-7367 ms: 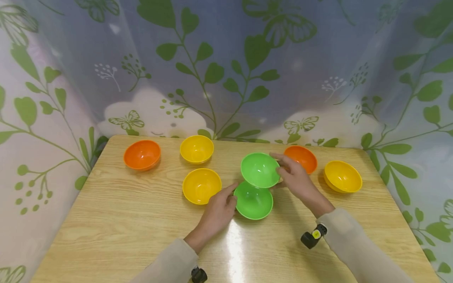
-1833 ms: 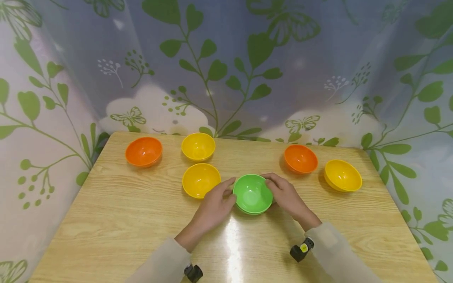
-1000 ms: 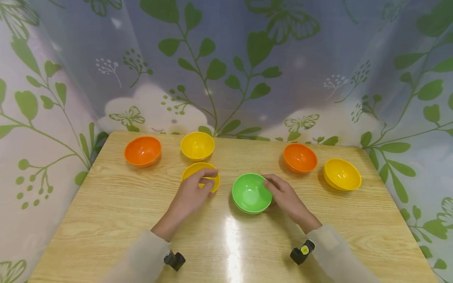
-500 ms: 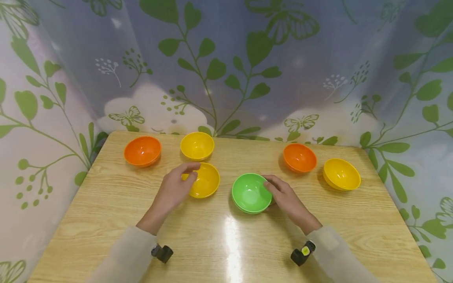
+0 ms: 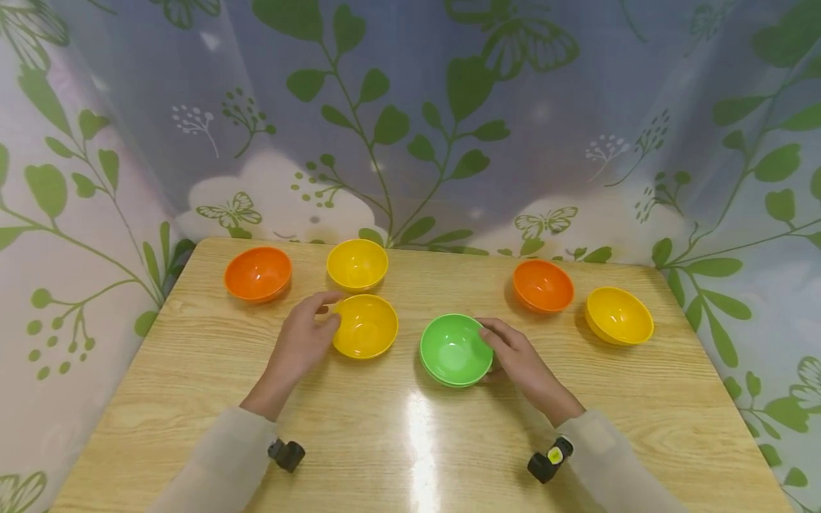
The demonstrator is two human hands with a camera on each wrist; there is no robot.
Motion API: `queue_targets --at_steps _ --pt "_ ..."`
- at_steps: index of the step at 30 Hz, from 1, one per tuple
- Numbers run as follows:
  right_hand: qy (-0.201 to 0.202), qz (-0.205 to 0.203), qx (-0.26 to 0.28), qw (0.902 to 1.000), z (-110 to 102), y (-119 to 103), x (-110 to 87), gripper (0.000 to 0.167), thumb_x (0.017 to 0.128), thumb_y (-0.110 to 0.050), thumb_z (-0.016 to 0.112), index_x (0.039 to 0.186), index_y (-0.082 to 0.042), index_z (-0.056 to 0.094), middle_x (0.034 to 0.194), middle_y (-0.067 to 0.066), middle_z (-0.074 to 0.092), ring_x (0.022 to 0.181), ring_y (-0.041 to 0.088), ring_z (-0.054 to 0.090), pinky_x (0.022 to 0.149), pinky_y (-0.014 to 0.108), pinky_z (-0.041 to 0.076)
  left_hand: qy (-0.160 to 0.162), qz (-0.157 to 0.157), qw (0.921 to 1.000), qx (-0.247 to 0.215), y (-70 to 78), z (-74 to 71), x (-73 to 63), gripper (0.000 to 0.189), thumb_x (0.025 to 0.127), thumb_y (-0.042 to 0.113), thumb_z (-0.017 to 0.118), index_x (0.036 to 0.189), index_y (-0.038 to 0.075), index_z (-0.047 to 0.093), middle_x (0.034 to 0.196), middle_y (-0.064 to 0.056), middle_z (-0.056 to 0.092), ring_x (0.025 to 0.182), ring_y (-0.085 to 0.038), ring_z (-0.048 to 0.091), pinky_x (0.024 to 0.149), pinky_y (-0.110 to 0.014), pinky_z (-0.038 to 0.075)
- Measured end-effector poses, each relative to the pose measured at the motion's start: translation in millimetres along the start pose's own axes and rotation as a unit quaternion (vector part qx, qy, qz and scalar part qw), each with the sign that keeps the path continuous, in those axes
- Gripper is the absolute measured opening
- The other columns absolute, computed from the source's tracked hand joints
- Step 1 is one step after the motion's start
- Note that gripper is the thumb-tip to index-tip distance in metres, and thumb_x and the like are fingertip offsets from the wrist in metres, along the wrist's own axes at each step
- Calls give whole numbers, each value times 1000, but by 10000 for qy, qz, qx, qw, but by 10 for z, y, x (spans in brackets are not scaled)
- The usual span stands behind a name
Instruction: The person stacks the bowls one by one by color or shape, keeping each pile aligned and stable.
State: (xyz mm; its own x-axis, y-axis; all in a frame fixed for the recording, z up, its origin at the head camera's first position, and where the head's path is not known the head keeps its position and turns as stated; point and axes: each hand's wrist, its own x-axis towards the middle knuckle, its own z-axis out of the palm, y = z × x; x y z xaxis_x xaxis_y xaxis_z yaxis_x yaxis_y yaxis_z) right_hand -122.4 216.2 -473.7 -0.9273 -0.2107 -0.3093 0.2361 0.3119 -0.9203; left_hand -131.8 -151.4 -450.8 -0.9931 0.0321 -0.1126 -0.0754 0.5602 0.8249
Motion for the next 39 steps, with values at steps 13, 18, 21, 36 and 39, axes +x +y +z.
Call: queue_targets --at_steps 13,18,21,36,39 --pt "-29 19 89 10000 3 5 0 50 119 -34 43 161 -7 49 165 21 48 122 31 66 83 41 70 -59 -148 9997 -182 -141 61 27 49 114 15 53 162 11 47 161 -20 54 140 -41 58 115 -56 54" --pt "-31 84 157 9998 5 0 -6 51 119 -34 43 161 -7 49 166 20 47 126 33 64 84 41 69 -106 -238 9994 -219 -175 91 19 49 115 19 52 164 13 46 161 -21 54 141 -41 57 115 -57 54" --pt "-61 80 180 9998 9 -2 -11 52 118 -35 44 162 -7 48 167 20 45 128 34 63 84 41 69 -172 -302 9990 -270 -190 108 9 50 116 21 51 165 16 45 163 -20 52 142 -42 57 116 -58 53" --pt "-40 109 357 9993 10 26 -9 51 118 -34 43 161 -7 48 167 19 45 135 37 59 85 43 70 -501 -658 9875 -1341 -237 157 -16 52 118 18 46 169 25 41 166 -20 46 126 -34 68 90 -37 68" --pt "-52 116 390 9992 8 28 -11 51 118 -34 44 161 -6 48 167 19 44 135 37 59 85 43 70 -519 -712 9863 -1392 -236 158 -16 52 118 19 46 169 25 40 167 -19 45 128 -33 67 92 -36 68"
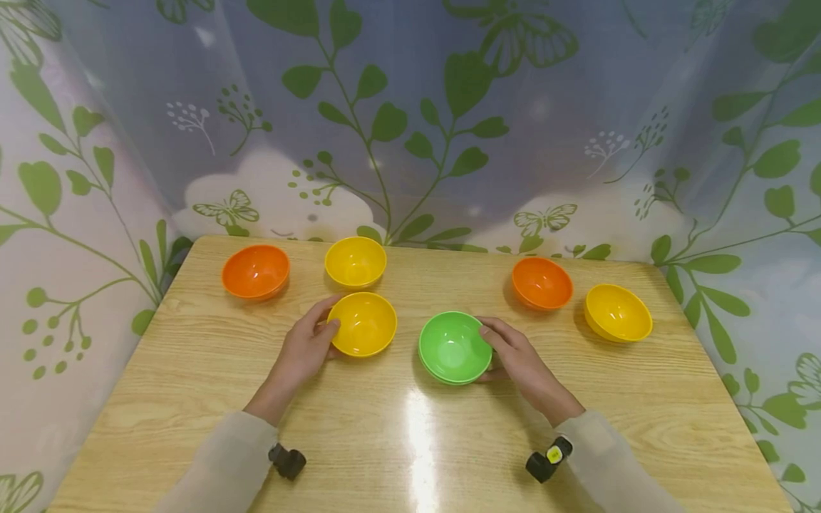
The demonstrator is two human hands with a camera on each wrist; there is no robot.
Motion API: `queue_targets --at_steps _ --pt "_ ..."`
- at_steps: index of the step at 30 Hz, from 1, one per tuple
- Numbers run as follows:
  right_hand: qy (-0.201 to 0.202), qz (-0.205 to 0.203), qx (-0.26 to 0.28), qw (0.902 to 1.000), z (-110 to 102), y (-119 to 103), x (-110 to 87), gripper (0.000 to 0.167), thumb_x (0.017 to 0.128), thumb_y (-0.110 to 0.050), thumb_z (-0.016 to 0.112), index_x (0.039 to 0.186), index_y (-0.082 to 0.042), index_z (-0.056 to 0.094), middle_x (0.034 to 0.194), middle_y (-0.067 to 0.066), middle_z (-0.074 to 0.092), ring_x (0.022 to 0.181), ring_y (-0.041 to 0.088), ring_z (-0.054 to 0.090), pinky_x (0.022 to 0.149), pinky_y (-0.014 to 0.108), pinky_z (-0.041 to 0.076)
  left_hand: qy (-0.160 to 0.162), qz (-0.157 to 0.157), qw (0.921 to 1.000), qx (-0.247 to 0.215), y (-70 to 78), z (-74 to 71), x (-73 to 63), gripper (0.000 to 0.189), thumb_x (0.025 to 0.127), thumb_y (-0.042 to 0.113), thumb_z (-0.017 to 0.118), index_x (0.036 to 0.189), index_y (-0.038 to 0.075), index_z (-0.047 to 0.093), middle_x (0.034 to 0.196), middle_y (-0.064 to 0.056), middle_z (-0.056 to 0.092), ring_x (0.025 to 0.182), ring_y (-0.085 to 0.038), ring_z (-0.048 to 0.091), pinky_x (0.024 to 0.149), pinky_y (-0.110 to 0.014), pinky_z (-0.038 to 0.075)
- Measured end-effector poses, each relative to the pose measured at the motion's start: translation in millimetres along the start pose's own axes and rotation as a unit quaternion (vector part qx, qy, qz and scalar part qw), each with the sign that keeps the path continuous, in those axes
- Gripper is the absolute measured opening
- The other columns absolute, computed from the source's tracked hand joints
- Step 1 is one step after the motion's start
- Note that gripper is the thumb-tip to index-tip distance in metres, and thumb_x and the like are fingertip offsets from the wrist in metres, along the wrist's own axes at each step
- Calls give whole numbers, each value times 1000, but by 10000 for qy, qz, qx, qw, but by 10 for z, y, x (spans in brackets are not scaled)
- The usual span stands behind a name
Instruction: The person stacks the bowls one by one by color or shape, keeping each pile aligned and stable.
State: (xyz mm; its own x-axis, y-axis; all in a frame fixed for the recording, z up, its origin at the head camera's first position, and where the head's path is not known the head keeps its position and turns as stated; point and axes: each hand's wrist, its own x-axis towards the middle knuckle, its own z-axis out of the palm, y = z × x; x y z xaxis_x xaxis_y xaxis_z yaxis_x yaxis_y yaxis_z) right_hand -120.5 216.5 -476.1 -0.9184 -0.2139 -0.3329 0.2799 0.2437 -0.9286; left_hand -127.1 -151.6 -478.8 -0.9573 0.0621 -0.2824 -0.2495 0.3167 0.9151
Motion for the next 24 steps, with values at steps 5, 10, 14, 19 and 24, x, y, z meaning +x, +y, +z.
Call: queue_targets --at_steps 5,10,14,19,24 --pt "13 38 10 10000 -3 4 0 52 118 -35 44 162 -7 48 167 19 44 138 39 57 86 42 69 28 -5 10000 65 30 -2 7 52 118 21 47 169 25 41 168 -18 46 127 -31 67 92 -34 67" --pt "-7 54 17 10000 -1 -10 -7 52 118 -35 45 162 -7 48 167 19 44 138 38 57 86 41 69 49 78 9998 147 113 -7 10 52 118 23 48 169 28 42 168 -14 46 121 -28 65 90 -31 64" --pt "-39 54 44 10000 -2 -16 -10 53 118 -35 44 162 -7 47 167 20 44 137 38 58 87 42 69 -17 181 9997 136 203 -6 8 53 118 23 48 170 27 40 168 -14 45 123 -30 66 94 -36 66" --pt "-44 69 85 9999 3 -23 -13 53 118 -35 44 162 -6 47 167 21 45 135 37 60 88 42 69 -107 333 9992 189 305 1 20 54 118 22 49 170 27 40 174 -15 39 128 -34 67 94 -39 67" --pt "-22 82 84 9999 7 -25 -17 52 118 -34 44 162 -6 47 166 21 46 133 36 62 87 42 69 -219 436 9987 117 382 27 27 54 118 21 48 171 25 39 175 -16 36 132 -37 67 94 -41 68"
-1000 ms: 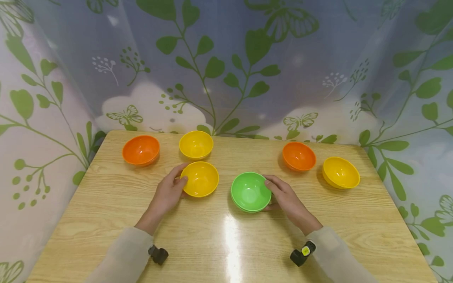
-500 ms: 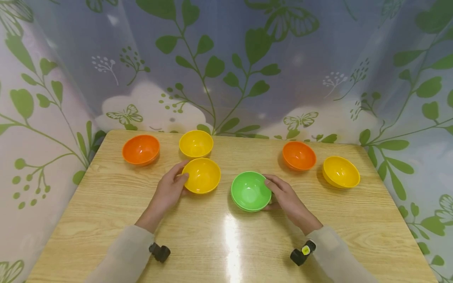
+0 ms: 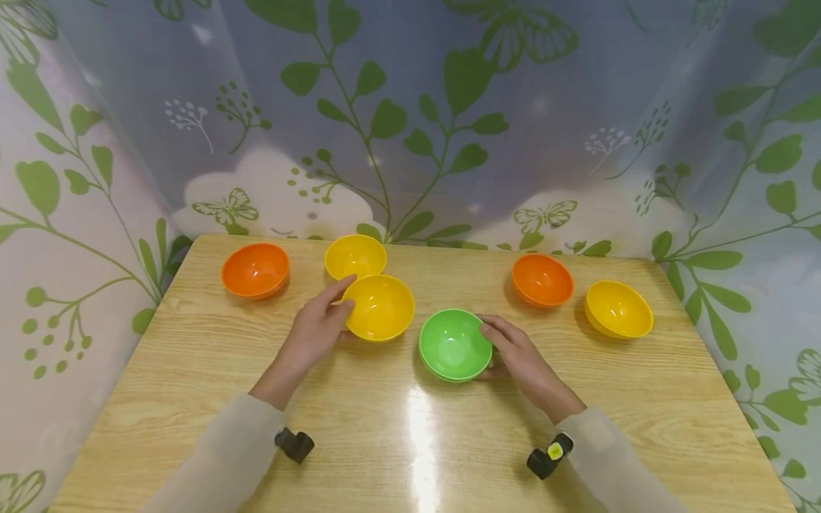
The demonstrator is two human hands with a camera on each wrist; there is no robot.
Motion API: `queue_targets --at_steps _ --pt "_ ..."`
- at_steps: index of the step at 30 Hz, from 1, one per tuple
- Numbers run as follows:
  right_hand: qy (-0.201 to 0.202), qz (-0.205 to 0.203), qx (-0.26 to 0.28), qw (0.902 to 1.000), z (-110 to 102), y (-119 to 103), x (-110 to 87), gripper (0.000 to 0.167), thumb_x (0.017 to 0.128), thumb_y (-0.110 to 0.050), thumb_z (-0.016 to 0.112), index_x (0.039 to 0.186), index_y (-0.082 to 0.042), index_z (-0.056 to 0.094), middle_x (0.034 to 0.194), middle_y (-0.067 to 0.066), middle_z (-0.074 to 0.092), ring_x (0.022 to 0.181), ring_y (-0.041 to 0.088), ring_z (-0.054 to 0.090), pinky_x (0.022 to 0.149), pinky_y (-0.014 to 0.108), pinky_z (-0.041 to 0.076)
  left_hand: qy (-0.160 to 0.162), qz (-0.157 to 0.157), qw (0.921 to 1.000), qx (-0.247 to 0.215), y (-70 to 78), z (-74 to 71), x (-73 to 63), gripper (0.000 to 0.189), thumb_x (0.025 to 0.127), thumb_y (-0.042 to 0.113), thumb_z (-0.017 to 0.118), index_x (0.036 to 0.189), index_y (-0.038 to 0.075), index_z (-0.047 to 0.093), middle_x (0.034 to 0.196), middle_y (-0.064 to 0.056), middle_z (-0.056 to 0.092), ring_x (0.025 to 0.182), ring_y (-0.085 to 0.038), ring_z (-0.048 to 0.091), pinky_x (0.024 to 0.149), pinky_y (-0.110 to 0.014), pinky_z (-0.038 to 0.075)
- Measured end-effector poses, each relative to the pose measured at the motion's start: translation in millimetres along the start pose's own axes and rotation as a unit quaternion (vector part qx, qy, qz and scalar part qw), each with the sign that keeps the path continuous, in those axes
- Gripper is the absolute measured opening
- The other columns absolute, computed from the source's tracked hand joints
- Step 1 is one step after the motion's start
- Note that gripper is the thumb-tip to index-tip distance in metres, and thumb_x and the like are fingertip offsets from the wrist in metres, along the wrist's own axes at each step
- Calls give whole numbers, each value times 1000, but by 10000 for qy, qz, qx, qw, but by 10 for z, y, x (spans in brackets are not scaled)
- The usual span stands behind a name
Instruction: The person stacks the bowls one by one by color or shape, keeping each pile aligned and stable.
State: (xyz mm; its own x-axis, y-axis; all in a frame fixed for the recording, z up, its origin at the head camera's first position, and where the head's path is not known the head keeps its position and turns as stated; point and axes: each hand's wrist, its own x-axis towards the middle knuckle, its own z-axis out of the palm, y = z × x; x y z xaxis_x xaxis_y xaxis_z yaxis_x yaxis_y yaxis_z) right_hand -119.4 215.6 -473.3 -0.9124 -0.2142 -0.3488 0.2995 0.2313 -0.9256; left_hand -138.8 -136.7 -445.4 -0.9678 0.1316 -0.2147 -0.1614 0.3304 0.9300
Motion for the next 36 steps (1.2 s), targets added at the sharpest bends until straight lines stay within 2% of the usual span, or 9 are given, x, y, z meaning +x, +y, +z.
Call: queue_targets --at_steps 5,16,22,36 --pt "-2 -9 15 10000 -4 7 4 51 118 -33 44 162 -6 47 166 21 46 129 34 64 86 43 69 -78 97 9998 -151 59 45 5 54 117 19 50 170 22 40 174 -17 38 130 -38 68 95 -48 67" --pt "-27 11 39 10000 -11 18 7 53 118 -35 44 163 -6 46 167 20 43 135 36 60 87 42 69 -226 322 9988 -286 185 156 -21 53 116 17 51 169 17 43 172 -17 42 126 -39 70 93 -51 67" --pt "-19 -5 31 10000 -11 22 9 53 118 -36 44 162 -7 47 167 19 44 136 37 58 86 41 69 -316 443 9978 -373 255 210 -50 52 116 16 52 168 20 45 172 -15 44 128 -39 70 93 -55 67" --pt "2 14 38 10000 -12 37 16 54 118 -38 45 161 -7 48 166 17 46 135 33 58 85 40 69 -522 541 9965 -371 279 404 -51 51 115 16 54 166 17 48 170 -17 47 129 -39 70 91 -54 68"
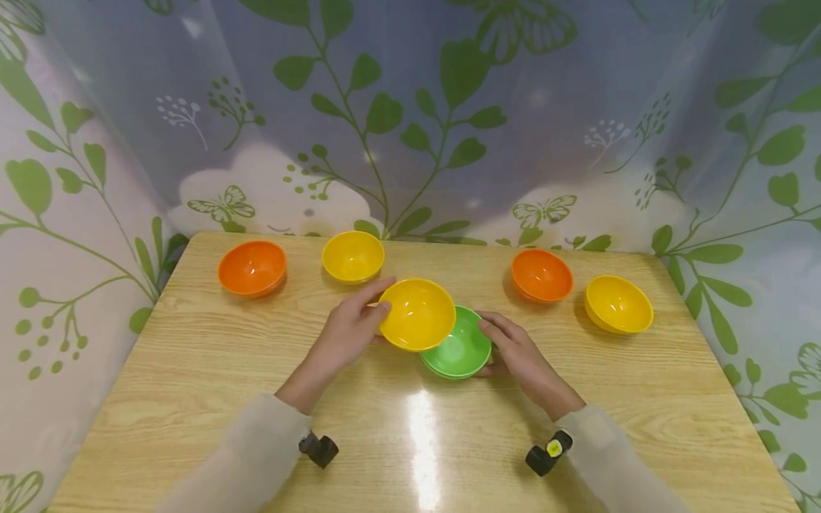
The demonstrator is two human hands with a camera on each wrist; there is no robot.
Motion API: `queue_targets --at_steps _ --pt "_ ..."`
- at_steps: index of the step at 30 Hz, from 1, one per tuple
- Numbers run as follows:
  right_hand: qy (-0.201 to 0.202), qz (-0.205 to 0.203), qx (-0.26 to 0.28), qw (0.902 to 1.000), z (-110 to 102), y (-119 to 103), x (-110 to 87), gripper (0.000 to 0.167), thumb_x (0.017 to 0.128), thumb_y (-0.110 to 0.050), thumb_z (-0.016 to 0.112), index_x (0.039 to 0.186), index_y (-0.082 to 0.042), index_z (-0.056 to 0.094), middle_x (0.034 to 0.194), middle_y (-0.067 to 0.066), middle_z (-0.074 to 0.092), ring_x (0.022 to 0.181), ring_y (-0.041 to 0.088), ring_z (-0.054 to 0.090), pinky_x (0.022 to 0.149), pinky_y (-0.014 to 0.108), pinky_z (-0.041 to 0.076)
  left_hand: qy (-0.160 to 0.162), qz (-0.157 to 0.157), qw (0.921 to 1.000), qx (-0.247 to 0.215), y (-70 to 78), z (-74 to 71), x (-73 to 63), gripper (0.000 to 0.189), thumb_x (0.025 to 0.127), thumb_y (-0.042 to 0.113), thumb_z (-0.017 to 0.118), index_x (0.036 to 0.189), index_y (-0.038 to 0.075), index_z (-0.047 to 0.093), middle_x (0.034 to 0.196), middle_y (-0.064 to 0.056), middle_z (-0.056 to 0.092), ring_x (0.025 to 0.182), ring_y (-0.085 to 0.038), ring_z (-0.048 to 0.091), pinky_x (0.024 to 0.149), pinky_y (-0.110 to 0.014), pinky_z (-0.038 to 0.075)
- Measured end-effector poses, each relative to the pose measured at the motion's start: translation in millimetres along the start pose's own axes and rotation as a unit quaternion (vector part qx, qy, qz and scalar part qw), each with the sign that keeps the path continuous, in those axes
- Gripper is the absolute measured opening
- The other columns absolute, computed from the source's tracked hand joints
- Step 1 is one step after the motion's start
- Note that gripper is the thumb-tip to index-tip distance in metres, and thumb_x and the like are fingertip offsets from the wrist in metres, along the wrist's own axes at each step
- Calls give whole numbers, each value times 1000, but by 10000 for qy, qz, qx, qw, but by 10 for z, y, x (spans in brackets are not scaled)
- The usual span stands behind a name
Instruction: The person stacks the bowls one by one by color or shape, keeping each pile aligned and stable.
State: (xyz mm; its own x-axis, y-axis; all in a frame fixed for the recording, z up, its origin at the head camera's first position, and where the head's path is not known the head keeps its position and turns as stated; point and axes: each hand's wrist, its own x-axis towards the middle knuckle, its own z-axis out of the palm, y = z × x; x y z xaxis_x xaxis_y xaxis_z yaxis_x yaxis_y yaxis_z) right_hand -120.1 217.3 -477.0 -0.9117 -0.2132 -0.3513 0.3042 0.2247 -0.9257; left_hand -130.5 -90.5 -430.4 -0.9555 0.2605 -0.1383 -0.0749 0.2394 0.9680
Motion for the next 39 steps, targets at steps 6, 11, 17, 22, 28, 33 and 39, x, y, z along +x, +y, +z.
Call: queue_targets --at_steps 6,11,17,22,28,33,39 --pt "-29 -12 11 10000 -5 -1 -6 54 118 -37 45 162 -6 48 167 17 45 135 32 59 85 39 69 -90 71 9999 -5 -5 71 0 51 115 17 55 166 18 48 168 -17 48 127 -37 71 91 -53 68" --pt "-50 -22 -2 10000 -12 -2 -13 54 118 -39 45 161 -7 49 164 17 47 127 27 63 85 39 69 -124 81 9999 89 18 153 23 50 115 17 55 165 18 49 166 -16 52 125 -34 71 90 -52 68" --pt "-47 14 -34 10000 -12 0 -14 53 118 -40 44 161 -9 49 165 16 48 133 29 60 86 38 69 -118 73 9997 210 47 242 29 49 115 17 56 164 20 52 163 -12 55 125 -32 70 89 -51 68" --pt "-23 5 -32 10000 -9 0 -14 52 118 -39 44 160 -8 50 164 17 49 133 28 60 86 38 69 -173 149 9995 233 52 293 27 49 114 17 58 163 18 53 160 -14 58 127 -33 70 87 -50 68" --pt "-57 -31 -38 10000 -13 12 -19 53 118 -42 44 160 -9 50 164 16 49 135 28 58 88 36 68 -214 139 9992 320 53 333 25 48 113 15 58 162 17 54 158 -14 60 128 -33 70 85 -48 69" --pt "-68 -23 -8 10000 -15 32 -22 53 119 -42 43 160 -9 50 164 16 49 131 25 59 89 36 68 -238 144 9990 347 69 350 26 48 113 15 58 161 18 56 157 -13 61 128 -33 69 85 -49 69" --pt "-144 7 127 9998 -11 37 -30 52 119 -39 40 163 -10 46 168 16 44 132 27 60 91 39 68 -274 55 9990 359 56 393 35 46 113 15 58 159 21 58 154 -11 63 129 -32 66 85 -47 69"
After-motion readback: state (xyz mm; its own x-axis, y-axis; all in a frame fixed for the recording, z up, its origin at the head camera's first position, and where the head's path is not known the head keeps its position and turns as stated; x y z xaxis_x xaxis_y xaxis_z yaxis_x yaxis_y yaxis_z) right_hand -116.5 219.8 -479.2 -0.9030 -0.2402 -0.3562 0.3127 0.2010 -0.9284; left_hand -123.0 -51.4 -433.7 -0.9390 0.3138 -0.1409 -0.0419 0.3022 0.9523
